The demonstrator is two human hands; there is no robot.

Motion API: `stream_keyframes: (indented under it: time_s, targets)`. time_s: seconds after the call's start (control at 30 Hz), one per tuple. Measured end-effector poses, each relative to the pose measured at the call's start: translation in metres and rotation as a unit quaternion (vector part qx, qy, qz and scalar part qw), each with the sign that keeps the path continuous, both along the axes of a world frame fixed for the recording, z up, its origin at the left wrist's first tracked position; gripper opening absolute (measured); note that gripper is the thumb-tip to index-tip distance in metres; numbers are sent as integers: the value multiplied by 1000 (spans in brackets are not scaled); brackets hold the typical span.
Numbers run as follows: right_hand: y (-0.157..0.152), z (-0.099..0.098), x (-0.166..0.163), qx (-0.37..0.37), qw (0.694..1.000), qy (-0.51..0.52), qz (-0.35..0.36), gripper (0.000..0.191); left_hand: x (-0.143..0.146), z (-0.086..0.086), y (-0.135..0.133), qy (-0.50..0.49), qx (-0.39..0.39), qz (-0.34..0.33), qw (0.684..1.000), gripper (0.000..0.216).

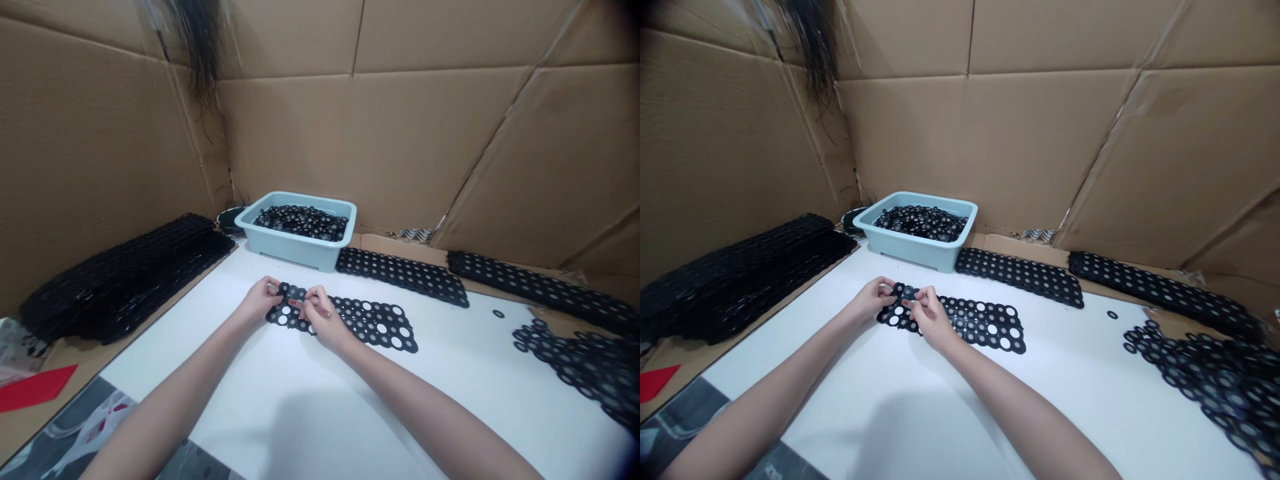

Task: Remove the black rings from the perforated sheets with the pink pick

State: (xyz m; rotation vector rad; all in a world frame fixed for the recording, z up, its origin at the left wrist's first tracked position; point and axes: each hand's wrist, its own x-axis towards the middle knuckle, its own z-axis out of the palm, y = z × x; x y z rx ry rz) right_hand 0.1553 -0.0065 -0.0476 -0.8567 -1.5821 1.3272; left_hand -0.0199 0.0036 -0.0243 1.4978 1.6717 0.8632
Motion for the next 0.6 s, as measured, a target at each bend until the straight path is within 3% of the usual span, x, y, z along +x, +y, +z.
stream_keyframes:
  time_s: [0.13,0.23,0.33,0.47,0.6]
  targets:
    - [-2,-2,-2,56,996,-59,-20,6,20,-3,-12,52,54,82,994,24]
    - [-4,0,-3,82,993,-74,-32,6,28,0,-18,62,71,100,990,23]
    - [-5,3,-3,69,995,-64,-26,7,27,2,-18,29,52,73,996,25]
    - [0,6,0,-7,1000,5,5,10,12,4,-9,18,29,31,999,27]
    - [9,10,6,-79,995,68,2,9,-6,2,1,33,13,-22,999,9]
